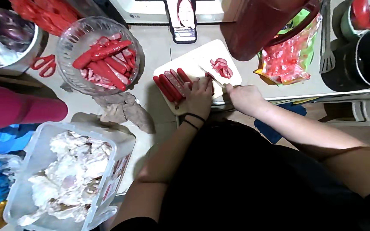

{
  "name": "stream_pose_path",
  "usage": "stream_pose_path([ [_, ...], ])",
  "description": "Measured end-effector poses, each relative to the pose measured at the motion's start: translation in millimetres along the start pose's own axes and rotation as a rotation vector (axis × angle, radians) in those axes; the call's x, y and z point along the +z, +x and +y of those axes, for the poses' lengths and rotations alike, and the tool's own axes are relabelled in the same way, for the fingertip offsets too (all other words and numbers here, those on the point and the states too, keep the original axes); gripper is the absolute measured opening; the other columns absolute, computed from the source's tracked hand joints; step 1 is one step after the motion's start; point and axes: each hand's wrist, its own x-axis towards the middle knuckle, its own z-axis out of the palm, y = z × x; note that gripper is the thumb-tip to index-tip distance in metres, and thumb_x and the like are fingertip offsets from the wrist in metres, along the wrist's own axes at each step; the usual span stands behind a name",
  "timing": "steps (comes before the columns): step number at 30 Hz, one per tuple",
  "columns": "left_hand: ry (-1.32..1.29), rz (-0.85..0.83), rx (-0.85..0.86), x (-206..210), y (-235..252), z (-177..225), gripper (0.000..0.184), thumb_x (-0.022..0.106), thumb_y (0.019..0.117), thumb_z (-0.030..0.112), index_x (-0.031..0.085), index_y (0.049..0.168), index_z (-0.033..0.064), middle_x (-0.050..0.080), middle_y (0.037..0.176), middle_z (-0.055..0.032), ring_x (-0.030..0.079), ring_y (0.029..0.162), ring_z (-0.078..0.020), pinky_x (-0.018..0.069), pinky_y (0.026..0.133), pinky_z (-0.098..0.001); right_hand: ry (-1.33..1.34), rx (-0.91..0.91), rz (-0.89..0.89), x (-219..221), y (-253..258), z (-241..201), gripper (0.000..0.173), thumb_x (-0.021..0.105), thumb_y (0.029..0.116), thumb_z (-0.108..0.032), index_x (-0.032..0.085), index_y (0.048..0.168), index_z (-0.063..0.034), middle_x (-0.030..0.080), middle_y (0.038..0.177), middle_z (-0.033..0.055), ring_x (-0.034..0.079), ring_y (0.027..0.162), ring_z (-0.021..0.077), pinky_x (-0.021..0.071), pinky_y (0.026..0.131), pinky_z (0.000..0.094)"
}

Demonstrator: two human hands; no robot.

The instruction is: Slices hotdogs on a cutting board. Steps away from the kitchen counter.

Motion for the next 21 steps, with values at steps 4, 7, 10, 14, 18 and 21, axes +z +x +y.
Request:
stream_pose_path([
  [4,-0.018,0.008,-0.004,1.5,0.9,0.4,0.042,0.063,0.0990,0.013,0.063,0.141,0.0118,0.061,0.147,-0.0039,0.053,0.137,-0.0349,0.0295,0.112,-0.0658,0.009,-0.005,-0.002,7.6,12.7,-0.3,0.028,0.044,0.1059,-0.004,0.053,0.132,-0.0017,0.070,0.097,0.0251,0.071,0.094,0.0480,0.0546,0.071,0.0616],
  [7,-0.022,0.013,-0.002,1.6,-0.5,-0.2,0.043,0.061,0.0995,0.015,0.062,0.142,0.0109,0.061,0.147,-0.0050,0.054,0.137,-0.0362,0.0295,0.112,-0.0667,0.024,-0.001,0.007,8.4,16.8,5.0,0.028,0.044,0.1076,-0.010,0.053,0.133,-0.0022,0.070,0.099,0.0251,0.071,0.095,0.0478,0.0545,0.073,0.0624],
  [10,-0.031,0.034,-0.004,1.2,-1.1,0.4,0.041,0.060,0.0993,0.012,0.064,0.140,0.0113,0.063,0.144,-0.0051,0.054,0.136,-0.0377,0.0294,0.111,-0.0672,0.043,0.020,0.026,6.3,13.9,9.0,0.029,0.043,0.1079,-0.013,0.054,0.132,-0.0005,0.070,0.100,0.0261,0.070,0.096,0.0484,0.0536,0.072,0.0631],
  [14,-0.018,0.018,-0.025,1.3,-1.8,2.3,0.039,0.059,0.1004,0.012,0.066,0.139,0.0127,0.064,0.144,-0.0029,0.053,0.138,-0.0365,0.0282,0.112,-0.0663,0.008,-0.021,0.009,2.5,2.9,3.7,0.027,0.044,0.1083,-0.014,0.053,0.130,-0.0021,0.069,0.095,0.0242,0.071,0.092,0.0472,0.0543,0.071,0.0602],
  [18,-0.002,0.020,-0.019,1.7,-1.4,2.1,0.039,0.059,0.1007,0.013,0.065,0.139,0.0132,0.063,0.145,-0.0021,0.053,0.138,-0.0357,0.0293,0.111,-0.0653,-0.027,-0.012,-0.027,2.6,2.4,0.1,0.028,0.045,0.1067,-0.009,0.051,0.133,-0.0019,0.070,0.095,0.0242,0.071,0.092,0.0469,0.0548,0.071,0.0597],
  [21,-0.023,0.019,-0.024,1.7,-1.8,2.4,0.040,0.059,0.0991,0.011,0.066,0.139,0.0135,0.063,0.145,-0.0023,0.052,0.138,-0.0365,0.0287,0.111,-0.0662,-0.032,0.013,-0.037,4.4,7.6,-6.2,0.031,0.047,0.1043,-0.003,0.050,0.135,-0.0010,0.069,0.098,0.0251,0.071,0.094,0.0478,0.0547,0.071,0.0606],
])
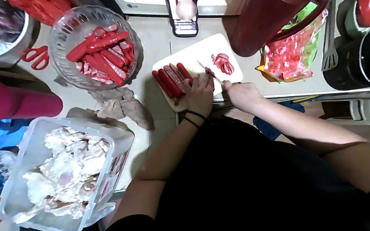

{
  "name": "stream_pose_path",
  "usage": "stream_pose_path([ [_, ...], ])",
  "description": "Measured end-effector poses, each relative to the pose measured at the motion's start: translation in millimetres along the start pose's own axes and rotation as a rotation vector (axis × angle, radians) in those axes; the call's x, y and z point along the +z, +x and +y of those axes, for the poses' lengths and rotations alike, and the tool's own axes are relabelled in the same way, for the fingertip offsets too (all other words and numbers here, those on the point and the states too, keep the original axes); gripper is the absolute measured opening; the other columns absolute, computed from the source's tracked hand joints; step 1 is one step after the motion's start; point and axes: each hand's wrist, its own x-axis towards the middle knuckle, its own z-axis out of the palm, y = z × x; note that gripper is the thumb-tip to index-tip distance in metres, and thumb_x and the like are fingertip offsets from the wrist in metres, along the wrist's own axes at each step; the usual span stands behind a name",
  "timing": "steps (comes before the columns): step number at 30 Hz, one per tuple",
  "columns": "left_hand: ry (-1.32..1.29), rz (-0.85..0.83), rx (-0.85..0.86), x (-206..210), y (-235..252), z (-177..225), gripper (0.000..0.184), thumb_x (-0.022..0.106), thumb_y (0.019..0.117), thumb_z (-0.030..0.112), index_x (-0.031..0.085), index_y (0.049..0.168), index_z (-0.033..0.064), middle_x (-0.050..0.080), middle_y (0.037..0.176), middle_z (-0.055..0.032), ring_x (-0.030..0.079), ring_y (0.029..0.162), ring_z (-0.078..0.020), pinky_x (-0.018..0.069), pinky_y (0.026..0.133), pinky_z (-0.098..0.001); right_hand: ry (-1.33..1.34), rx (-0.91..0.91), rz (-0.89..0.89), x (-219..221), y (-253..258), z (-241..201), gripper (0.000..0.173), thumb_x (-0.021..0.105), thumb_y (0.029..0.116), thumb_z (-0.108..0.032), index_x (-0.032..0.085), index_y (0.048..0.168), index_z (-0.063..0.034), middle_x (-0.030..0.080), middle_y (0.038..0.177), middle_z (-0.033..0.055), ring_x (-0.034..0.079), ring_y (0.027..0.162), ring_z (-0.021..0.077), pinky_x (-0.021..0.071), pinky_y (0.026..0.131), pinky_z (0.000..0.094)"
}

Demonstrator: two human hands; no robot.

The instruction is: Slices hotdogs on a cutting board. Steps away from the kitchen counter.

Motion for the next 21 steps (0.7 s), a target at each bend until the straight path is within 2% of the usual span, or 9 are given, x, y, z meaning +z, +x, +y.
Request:
stream_pose_path([
  [4,0.011,-0.023,-0.001,-1.7,-0.6,-0.6,0.043,0.056,0.0988,0.011,0.064,0.141,0.0155,0.062,0.146,-0.0014,0.050,0.140,-0.0368,0.0273,0.112,-0.0671,0.022,-0.004,0.010,4.3,7.5,2.4,0.028,0.045,0.1059,-0.006,0.051,0.133,-0.0012,0.069,0.099,0.0253,0.070,0.095,0.0483,0.0544,0.072,0.0618],
  [7,0.007,0.001,0.000,-0.8,-1.2,-0.4,0.041,0.055,0.0995,0.010,0.067,0.138,0.0155,0.064,0.143,-0.0010,0.051,0.139,-0.0365,0.0281,0.112,-0.0659,0.046,0.006,0.024,5.7,4.2,8.1,0.031,0.044,0.1071,-0.010,0.051,0.136,-0.0016,0.069,0.101,0.0253,0.070,0.097,0.0474,0.0546,0.073,0.0615],
  [12,0.012,0.036,-0.005,0.8,-1.6,0.1,0.035,0.054,0.1011,0.011,0.072,0.131,0.0154,0.068,0.138,0.0001,0.055,0.135,-0.0350,0.0302,0.111,-0.0633,0.022,-0.027,0.013,1.0,-8.5,6.3,0.026,0.045,0.1075,-0.013,0.052,0.130,-0.0026,0.069,0.095,0.0232,0.071,0.092,0.0463,0.0546,0.071,0.0597],
  [21,0.034,0.045,-0.004,-0.6,-2.2,0.4,0.037,0.057,0.0992,0.012,0.071,0.133,0.0184,0.068,0.138,0.0024,0.055,0.135,-0.0331,0.0312,0.110,-0.0616,0.023,-0.040,0.003,5.6,5.5,3.3,0.030,0.047,0.1042,-0.005,0.052,0.134,-0.0021,0.070,0.098,0.0240,0.071,0.095,0.0467,0.0545,0.072,0.0606],
])
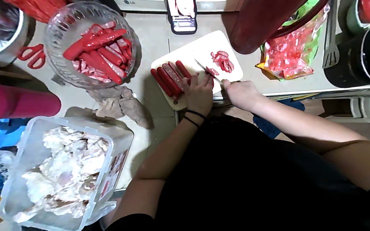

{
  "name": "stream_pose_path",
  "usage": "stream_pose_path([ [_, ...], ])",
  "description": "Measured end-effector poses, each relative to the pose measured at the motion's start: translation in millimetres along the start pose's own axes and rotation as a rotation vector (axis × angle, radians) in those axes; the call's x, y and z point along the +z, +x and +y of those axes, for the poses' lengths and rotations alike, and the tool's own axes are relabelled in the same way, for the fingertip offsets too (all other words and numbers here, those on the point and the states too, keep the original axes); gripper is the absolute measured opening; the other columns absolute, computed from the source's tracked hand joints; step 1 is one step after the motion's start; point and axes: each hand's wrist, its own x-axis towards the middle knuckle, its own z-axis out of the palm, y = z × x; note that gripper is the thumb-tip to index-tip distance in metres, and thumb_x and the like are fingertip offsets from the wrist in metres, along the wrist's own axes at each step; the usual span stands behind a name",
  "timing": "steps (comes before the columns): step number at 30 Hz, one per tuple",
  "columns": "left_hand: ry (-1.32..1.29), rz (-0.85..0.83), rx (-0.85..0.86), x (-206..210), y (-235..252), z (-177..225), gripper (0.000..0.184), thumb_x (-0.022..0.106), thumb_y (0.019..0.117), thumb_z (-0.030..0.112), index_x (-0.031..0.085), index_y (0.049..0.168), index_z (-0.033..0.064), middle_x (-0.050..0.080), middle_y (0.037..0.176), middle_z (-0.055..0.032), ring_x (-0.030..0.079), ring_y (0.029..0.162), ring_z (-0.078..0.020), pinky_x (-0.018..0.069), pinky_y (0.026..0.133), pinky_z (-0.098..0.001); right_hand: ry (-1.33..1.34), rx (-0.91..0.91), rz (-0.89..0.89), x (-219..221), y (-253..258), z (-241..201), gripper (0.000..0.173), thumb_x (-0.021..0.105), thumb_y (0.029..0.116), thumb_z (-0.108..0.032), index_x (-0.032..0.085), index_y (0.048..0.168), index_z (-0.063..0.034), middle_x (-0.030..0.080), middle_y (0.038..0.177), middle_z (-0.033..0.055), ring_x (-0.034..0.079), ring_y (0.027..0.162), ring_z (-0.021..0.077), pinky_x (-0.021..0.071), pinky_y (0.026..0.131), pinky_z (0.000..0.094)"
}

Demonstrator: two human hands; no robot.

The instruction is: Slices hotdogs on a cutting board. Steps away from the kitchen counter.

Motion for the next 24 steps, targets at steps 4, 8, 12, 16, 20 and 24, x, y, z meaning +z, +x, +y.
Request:
stream_pose_path([
  [4,-0.020,0.019,-0.011,0.2,-2.7,1.1,0.036,0.057,0.0990,0.011,0.072,0.131,0.0180,0.069,0.136,0.0030,0.056,0.134,-0.0324,0.0309,0.110,-0.0604,0.018,0.013,-0.003,-0.2,-2.0,5.3,0.031,0.046,0.1061,-0.010,0.051,0.136,-0.0030,0.070,0.099,0.0242,0.071,0.094,0.0471,0.0544,0.073,0.0618],
  [8,-0.043,0.074,-0.007,1.6,-4.6,1.2,0.033,0.058,0.0990,0.011,0.075,0.126,0.0175,0.071,0.132,0.0023,0.059,0.131,-0.0322,0.0320,0.109,-0.0610,0.009,0.007,-0.011,-5.1,-13.0,2.1,0.027,0.045,0.1073,-0.011,0.052,0.132,-0.0024,0.069,0.097,0.0238,0.071,0.095,0.0467,0.0542,0.073,0.0606],
  [12,-0.069,0.122,-0.004,4.4,-5.0,0.8,0.031,0.059,0.0985,0.010,0.077,0.122,0.0162,0.074,0.127,0.0011,0.062,0.127,-0.0325,0.0340,0.108,-0.0616,-0.006,0.008,-0.013,-5.3,-11.9,2.6,0.027,0.047,0.1057,-0.009,0.052,0.132,-0.0017,0.069,0.098,0.0243,0.070,0.094,0.0473,0.0541,0.072,0.0604],
  [16,-0.072,0.106,-0.007,1.7,-4.7,0.5,0.031,0.059,0.0977,0.010,0.077,0.123,0.0160,0.073,0.128,0.0014,0.061,0.128,-0.0318,0.0331,0.108,-0.0614,0.009,0.031,0.024,-6.4,-5.4,5.2,0.027,0.045,0.1070,-0.011,0.053,0.130,0.0004,0.069,0.099,0.0261,0.070,0.095,0.0484,0.0539,0.072,0.0620],
  [20,-0.071,0.093,-0.006,1.9,-5.0,0.5,0.031,0.059,0.0978,0.010,0.077,0.122,0.0163,0.073,0.129,0.0009,0.060,0.129,-0.0323,0.0333,0.108,-0.0611,-0.011,0.000,-0.006,-12.8,-16.5,1.9,0.027,0.047,0.1058,-0.009,0.051,0.131,-0.0022,0.069,0.095,0.0237,0.071,0.092,0.0470,0.0539,0.071,0.0597],
  [24,-0.049,0.118,-0.005,3.5,-5.3,0.3,0.029,0.060,0.0980,0.012,0.078,0.120,0.0177,0.074,0.126,0.0020,0.061,0.128,-0.0313,0.0347,0.107,-0.0584,-0.030,-0.016,-0.035,-8.9,-17.3,2.3,0.026,0.047,0.1066,-0.012,0.052,0.130,-0.0025,0.069,0.095,0.0226,0.071,0.092,0.0457,0.0541,0.071,0.0588],
])
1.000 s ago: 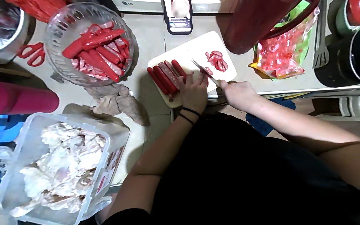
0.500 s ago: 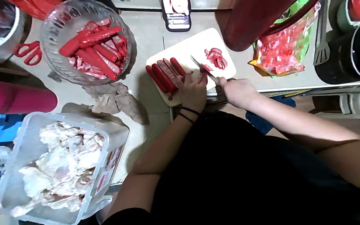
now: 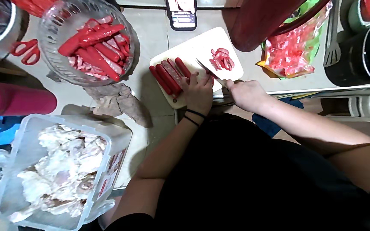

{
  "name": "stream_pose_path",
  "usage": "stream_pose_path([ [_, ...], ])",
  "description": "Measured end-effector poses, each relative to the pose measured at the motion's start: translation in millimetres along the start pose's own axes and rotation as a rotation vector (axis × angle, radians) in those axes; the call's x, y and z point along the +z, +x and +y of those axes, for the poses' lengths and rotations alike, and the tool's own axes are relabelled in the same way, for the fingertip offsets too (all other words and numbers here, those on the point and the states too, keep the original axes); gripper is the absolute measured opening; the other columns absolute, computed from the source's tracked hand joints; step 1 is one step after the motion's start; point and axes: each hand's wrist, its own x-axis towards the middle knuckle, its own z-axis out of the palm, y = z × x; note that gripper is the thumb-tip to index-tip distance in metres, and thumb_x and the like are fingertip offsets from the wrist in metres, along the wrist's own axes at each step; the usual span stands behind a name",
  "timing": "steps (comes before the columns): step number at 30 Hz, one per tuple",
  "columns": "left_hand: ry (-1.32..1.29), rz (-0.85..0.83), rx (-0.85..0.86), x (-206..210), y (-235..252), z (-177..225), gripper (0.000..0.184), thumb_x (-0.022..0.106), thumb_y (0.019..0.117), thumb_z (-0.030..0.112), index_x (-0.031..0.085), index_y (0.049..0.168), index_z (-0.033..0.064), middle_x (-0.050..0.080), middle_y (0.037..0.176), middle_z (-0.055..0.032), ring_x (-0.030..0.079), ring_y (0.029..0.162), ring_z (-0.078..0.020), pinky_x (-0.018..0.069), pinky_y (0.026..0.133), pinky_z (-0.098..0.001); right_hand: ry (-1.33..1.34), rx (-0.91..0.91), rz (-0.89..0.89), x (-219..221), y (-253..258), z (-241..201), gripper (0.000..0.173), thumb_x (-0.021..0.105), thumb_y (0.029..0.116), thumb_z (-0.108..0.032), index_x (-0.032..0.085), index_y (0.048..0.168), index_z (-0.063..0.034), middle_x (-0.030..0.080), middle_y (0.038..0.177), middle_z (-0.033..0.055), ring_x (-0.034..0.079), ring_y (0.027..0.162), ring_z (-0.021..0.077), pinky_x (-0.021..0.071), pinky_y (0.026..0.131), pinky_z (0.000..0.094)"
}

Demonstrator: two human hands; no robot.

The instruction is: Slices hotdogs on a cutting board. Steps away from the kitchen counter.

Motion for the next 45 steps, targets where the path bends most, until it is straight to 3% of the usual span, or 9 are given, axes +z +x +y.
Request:
stream_pose_path([
  [12,-0.017,0.022,-0.020,-0.2,-1.6,0.0,0.030,0.061,0.0972,0.009,0.079,0.119,0.0195,0.074,0.126,0.0041,0.061,0.126,-0.0297,0.0345,0.106,-0.0559,0.046,0.023,0.038,10.4,13.4,3.5,0.031,0.045,0.1070,-0.010,0.050,0.136,-0.0028,0.070,0.099,0.0239,0.071,0.095,0.0468,0.0545,0.075,0.0609],
  [18,-0.024,0.036,-0.020,0.2,-3.0,0.1,0.028,0.062,0.0965,0.008,0.080,0.115,0.0201,0.075,0.123,0.0043,0.062,0.124,-0.0296,0.0340,0.106,-0.0572,0.030,-0.003,0.021,7.2,-1.5,-2.2,0.027,0.045,0.1077,-0.013,0.051,0.131,-0.0013,0.069,0.093,0.0222,0.071,0.091,0.0451,0.0544,0.070,0.0589],
  [26,-0.048,0.075,-0.004,3.6,-3.5,-0.4,0.026,0.063,0.0954,0.008,0.081,0.112,0.0181,0.076,0.120,0.0029,0.064,0.122,-0.0302,0.0339,0.106,-0.0595,0.046,-0.016,0.015,10.1,14.1,-3.1,0.032,0.049,0.1026,-0.003,0.051,0.134,-0.0022,0.069,0.098,0.0241,0.070,0.096,0.0469,0.0541,0.073,0.0611],
  [33,-0.070,0.078,-0.015,2.4,-5.5,-2.2,0.025,0.063,0.0962,0.009,0.081,0.111,0.0175,0.077,0.118,0.0010,0.065,0.120,-0.0305,0.0335,0.106,-0.0581,0.059,-0.002,0.058,10.8,8.2,2.6,0.030,0.046,0.1071,-0.013,0.052,0.134,-0.0019,0.069,0.099,0.0246,0.070,0.095,0.0473,0.0541,0.074,0.0616],
  [40,-0.069,0.075,-0.025,1.2,-5.0,-0.6,0.023,0.064,0.0958,0.010,0.082,0.107,0.0175,0.078,0.116,0.0009,0.065,0.120,-0.0308,0.0343,0.106,-0.0572,0.021,-0.020,0.001,7.8,-1.1,-4.0,0.026,0.045,0.1069,-0.011,0.050,0.131,-0.0023,0.069,0.094,0.0220,0.071,0.093,0.0448,0.0541,0.072,0.0581],
  [45,-0.077,0.065,-0.017,0.2,-5.1,-1.7,0.023,0.063,0.0960,0.008,0.081,0.108,0.0166,0.078,0.116,0.0005,0.065,0.120,-0.0311,0.0347,0.106,-0.0592,0.072,-0.030,0.005,12.2,12.2,-5.5,0.029,0.048,0.1051,-0.008,0.051,0.133,-0.0020,0.069,0.100,0.0249,0.070,0.097,0.0477,0.0540,0.074,0.0626],
])
